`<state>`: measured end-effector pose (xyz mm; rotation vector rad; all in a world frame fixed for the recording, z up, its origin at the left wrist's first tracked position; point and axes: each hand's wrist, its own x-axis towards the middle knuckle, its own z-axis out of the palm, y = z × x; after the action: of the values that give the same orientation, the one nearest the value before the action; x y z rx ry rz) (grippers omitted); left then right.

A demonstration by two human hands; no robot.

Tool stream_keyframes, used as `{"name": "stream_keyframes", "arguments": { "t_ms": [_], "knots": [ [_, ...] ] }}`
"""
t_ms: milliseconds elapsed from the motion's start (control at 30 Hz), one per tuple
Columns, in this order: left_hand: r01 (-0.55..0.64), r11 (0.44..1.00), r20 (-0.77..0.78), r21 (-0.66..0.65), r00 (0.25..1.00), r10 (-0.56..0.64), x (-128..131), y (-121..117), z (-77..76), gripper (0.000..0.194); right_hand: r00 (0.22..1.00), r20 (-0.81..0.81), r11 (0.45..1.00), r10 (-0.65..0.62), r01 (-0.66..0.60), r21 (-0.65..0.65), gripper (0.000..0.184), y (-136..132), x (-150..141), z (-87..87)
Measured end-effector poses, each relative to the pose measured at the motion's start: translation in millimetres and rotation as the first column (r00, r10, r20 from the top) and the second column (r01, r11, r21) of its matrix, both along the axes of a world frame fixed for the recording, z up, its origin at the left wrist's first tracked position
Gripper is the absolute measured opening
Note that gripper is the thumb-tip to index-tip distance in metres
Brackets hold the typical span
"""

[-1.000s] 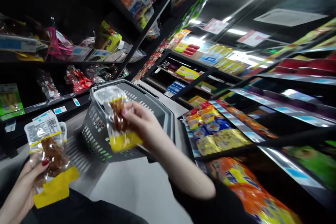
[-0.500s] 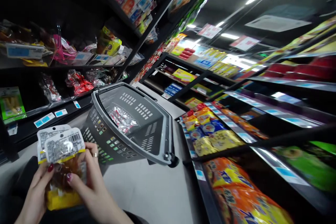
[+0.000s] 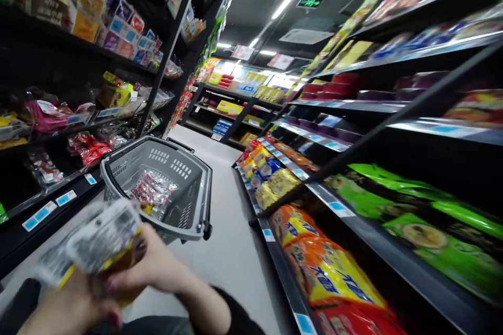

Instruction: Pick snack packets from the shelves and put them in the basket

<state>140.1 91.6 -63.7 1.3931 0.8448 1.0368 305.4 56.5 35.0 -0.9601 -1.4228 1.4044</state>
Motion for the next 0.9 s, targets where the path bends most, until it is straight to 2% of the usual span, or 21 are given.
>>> {"name": "stream_keyframes", "arguments": {
  "t_ms": [33, 67, 100, 133, 167, 200, 233, 267, 333, 433, 500, 567, 733, 800, 900],
  "knots": [
    [0.063, 0.985, -0.097, 0.164, 0.994, -0.048, 12, 16, 14.2, 0.053, 0.997, 0.039, 0.997, -0.069, 0.068, 0.042, 0.044, 4, 17, 11.5],
    [0.113, 0.929, -0.184, 0.352, 0.982, -0.05, 25, 33, 27.8, 0.063, 0.984, 0.066, 0.982, -0.166, 0.16, 0.097, 0.045, 9, 37, 23.8],
    [0.162, 0.843, -0.262, 0.513, 0.965, -0.025, 38, 50, 39.6, 0.07, 0.951, 0.093, 0.947, -0.295, 0.279, 0.159, 0.045, 13, 57, 36.6],
    [0.278, 0.73, -0.381, 0.624, 0.924, -0.026, 51, 65, 48.5, 0.072, 0.886, 0.166, 0.891, -0.433, 0.393, 0.226, 0.044, 19, 78, 49.4],
    [0.41, 0.607, -0.503, 0.681, 0.864, -0.019, 62, 77, 53.8, 0.066, 0.782, 0.257, 0.817, -0.568, 0.495, 0.297, 0.044, 24, 98, 61.4],
    [0.518, 0.499, -0.601, 0.694, 0.799, 0.006, 72, 87, 55.7, 0.056, 0.725, 0.286, 0.775, -0.627, 0.54, 0.329, 0.044, 30, 117, 71.7],
    [0.59, 0.426, -0.67, 0.686, 0.741, 0.053, 80, 94, 54.6, 0.044, 0.686, 0.308, 0.749, -0.659, 0.563, 0.349, 0.043, 35, 133, 79.7],
    [0.633, 0.378, -0.71, 0.675, 0.697, 0.102, 85, 98, 51.4, 0.033, 0.647, 0.35, 0.734, -0.678, 0.573, 0.364, 0.041, 41, 147, 84.5],
    [0.643, 0.354, -0.725, 0.679, 0.662, 0.188, 88, 97, 42.7, 0.02, 0.565, 0.452, 0.722, -0.691, 0.574, 0.386, 0.037, 54, 164, 83.1],
    [0.603, 0.358, -0.695, 0.713, 0.674, 0.249, 78, 79, 31.7, 0.016, 0.411, 0.653, 0.745, -0.636, 0.546, 0.382, 0.035, 76, 169, 53.4],
    [0.577, 0.361, -0.675, 0.733, 0.683, 0.278, 67, 61, 26.6, 0.016, 0.32, 0.777, 0.789, -0.542, 0.513, 0.339, 0.03, 94, 163, 20.1],
    [0.551, 0.353, -0.65, 0.757, 0.692, 0.313, 56, 42, 22.2, 0.02, 0.261, 0.871, 0.843, -0.417, 0.468, 0.264, 0.025, 113, 152, -17.7],
    [0.498, 0.358, -0.609, 0.79, 0.706, 0.362, 30, 1, 15.7, 0.026, 0.173, 0.974, 0.924, -0.143, 0.377, 0.069, 0.03, 146, 122, -105.2],
    [0.489, 0.356, -0.6, 0.796, 0.712, 0.364, 23, -9, 14.1, 0.024, 0.144, 0.987, 0.939, -0.065, 0.344, 0.012, 0.03, 148, 111, -133.1],
    [0.415, 0.301, -0.508, 0.858, 0.773, 0.381, 17, -18, 9.6, 0.013, 0.081, 0.997, 0.953, 0.0, 0.302, -0.025, 0.03, 144, 99, -167.2]
  ]
}}
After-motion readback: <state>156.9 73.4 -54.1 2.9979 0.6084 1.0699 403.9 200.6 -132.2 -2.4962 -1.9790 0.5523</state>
